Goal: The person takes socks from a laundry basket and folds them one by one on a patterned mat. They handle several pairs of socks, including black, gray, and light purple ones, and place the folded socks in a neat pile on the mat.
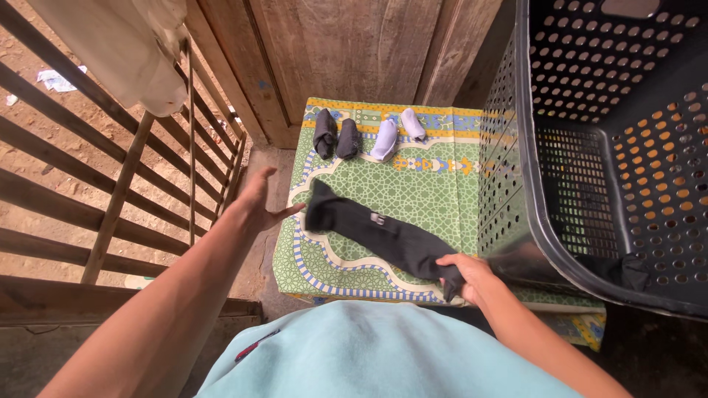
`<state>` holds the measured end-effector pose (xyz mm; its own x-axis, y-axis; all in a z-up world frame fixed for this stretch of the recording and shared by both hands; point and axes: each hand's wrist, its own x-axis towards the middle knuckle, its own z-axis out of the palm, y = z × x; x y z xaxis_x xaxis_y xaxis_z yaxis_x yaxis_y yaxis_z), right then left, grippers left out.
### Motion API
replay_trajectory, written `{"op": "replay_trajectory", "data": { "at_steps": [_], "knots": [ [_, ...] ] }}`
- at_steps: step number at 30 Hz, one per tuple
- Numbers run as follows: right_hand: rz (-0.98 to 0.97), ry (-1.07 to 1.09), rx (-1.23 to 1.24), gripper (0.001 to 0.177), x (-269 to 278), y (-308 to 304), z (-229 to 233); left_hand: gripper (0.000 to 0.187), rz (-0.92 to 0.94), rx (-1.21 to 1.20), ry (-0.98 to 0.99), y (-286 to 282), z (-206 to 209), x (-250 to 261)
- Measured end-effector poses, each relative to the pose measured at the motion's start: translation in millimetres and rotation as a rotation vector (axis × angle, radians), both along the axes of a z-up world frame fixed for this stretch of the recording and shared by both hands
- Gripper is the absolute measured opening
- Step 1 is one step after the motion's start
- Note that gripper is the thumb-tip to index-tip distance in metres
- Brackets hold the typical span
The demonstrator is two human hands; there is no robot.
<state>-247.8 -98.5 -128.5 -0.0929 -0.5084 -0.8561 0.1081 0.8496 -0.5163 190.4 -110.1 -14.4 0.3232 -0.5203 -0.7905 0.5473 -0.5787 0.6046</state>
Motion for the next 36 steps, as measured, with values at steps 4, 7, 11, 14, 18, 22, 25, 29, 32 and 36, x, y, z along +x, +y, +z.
{"op": "replay_trajectory", "data": {
  "at_steps": [4,7,11,14,18,22,25,29,32,36],
  "knots": [
    [-0.195,0.07,-0.032,0.034,-5,0,-41,0.078,-0.079,0.029,0.051,12,-13,-16],
    [-0.314,0.13,-0.106,0.044,0,1,-56,0.073,-0.12,0.063,0.103,34,-32,-29],
    [-0.046,0.7,-0.166,0.059,16,8,-44,0.061,-0.135,0.104,0.11,68,-45,-42],
    [0.169,0.889,-0.087,0.066,32,14,-17,0.054,-0.231,0.141,-0.001,94,-43,-49],
    [-0.154,0.518,-0.012,0.063,47,18,4,0.051,-0.26,0.165,0.004,106,-38,-53],
    [-0.348,-0.205,0.067,0.04,29,25,-6,0.051,-0.27,0.168,0.02,101,-42,-54],
    [-0.306,-0.29,-0.003,0.04,3,41,-20,0.05,-0.339,0.156,0.021,85,-49,-62],
    [-0.423,-0.222,0.037,0.038,-29,59,-23,0.049,-0.478,0.137,-0.021,63,-58,-81],
    [-0.472,-0.217,-0.05,0.044,-44,68,-22,0.052,-0.572,0.105,-0.037,51,-66,-92],
    [-0.577,-0.082,-0.109,0.054,-45,67,-28,0.049,-0.667,0.079,-0.171,36,-78,-90]
  ]
}}
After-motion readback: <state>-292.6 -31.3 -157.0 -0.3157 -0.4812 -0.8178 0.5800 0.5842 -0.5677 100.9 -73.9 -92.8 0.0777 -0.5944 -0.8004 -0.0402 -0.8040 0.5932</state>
